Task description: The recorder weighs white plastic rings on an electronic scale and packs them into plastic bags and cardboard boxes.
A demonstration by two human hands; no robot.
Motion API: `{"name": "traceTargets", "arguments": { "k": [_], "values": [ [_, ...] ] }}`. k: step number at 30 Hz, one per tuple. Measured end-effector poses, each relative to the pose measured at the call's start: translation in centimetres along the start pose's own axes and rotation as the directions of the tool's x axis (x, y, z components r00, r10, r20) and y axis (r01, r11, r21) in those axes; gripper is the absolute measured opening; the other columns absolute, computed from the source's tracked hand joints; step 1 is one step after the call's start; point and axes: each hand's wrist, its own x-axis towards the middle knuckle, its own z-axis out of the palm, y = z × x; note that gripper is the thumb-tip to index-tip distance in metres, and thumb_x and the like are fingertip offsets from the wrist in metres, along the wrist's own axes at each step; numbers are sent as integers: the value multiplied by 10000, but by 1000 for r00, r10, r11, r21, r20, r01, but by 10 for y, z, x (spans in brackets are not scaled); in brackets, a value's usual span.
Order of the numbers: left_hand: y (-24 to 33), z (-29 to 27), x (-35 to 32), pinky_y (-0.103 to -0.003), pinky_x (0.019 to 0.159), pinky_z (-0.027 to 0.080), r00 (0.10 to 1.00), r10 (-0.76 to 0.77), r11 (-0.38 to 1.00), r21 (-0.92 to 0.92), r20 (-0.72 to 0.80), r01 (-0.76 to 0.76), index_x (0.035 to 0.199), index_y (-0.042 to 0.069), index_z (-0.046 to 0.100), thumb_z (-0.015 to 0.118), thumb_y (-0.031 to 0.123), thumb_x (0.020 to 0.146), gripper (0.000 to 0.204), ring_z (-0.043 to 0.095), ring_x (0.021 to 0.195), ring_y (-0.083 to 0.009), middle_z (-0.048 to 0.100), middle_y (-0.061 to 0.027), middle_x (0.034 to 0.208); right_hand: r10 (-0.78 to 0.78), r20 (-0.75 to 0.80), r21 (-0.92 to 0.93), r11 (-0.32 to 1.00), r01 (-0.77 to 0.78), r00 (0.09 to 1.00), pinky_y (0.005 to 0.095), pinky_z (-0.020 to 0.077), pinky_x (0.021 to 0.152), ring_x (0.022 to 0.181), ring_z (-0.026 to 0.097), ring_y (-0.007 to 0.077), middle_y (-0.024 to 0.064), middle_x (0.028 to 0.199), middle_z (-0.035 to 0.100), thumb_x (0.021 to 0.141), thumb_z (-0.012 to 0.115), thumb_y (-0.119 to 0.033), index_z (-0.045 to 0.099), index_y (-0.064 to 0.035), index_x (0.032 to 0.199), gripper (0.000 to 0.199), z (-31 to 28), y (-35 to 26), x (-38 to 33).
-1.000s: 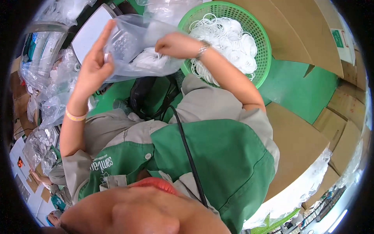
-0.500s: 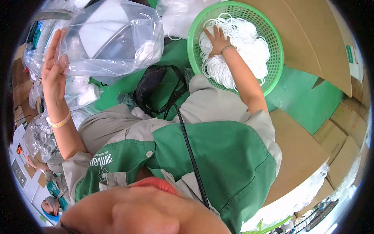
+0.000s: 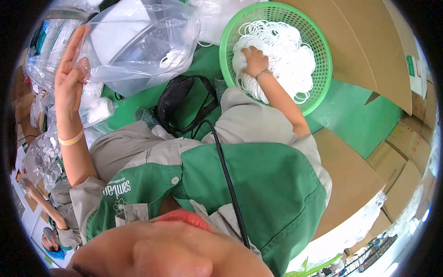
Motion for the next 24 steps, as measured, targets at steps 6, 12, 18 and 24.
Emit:
{"name": "traceTargets", "arguments": {
  "k": [6, 12, 18, 24],
  "values": [
    [0, 3, -3, -133, 499, 291, 1000, 1, 1000, 24, 4, -1, 1301, 5, 336, 392, -50, 707, 600, 345, 570, -2, 366, -69, 1338, 305, 90, -34, 952, -303, 948, 497, 362, 787, 899, 597, 270, 106, 931, 630, 702, 556, -267, 454, -156, 1105, 430, -27, 56, 36],
    [-3, 1, 0, -131, 497, 288, 1000, 14, 1000, 0, 9, -14, 1304, -2, 326, 390, -45, 701, 608, 345, 572, -4, 366, -82, 1337, 119, 63, 178, 976, -129, 991, 422, 445, 764, 898, 575, 308, 157, 936, 608, 665, 575, -187, 518, -108, 1071, 417, -34, 100, 49],
    [-8, 3, 1, -129, 511, 299, 999, -15, 1000, 7, 31, 15, 1308, 15, 326, 396, -43, 725, 590, 354, 581, 2, 353, -65, 1347, -102, 158, -21, 994, 107, 982, 443, 372, 859, 1052, 439, 358, 185, 1117, 450, 524, 726, -212, 351, -195, 1242, 811, 4, 26, 22],
    [-9, 2, 2, -137, 496, 286, 999, -11, 1000, -7, 52, 11, 1312, 20, 323, 395, -37, 733, 586, 347, 578, 7, 354, -69, 1347, 153, 329, -96, 987, -128, 932, 431, 390, 781, 930, 574, 231, 119, 984, 594, 617, 625, -269, 497, -148, 1137, 548, -12, -3, 0]
  ]
}}
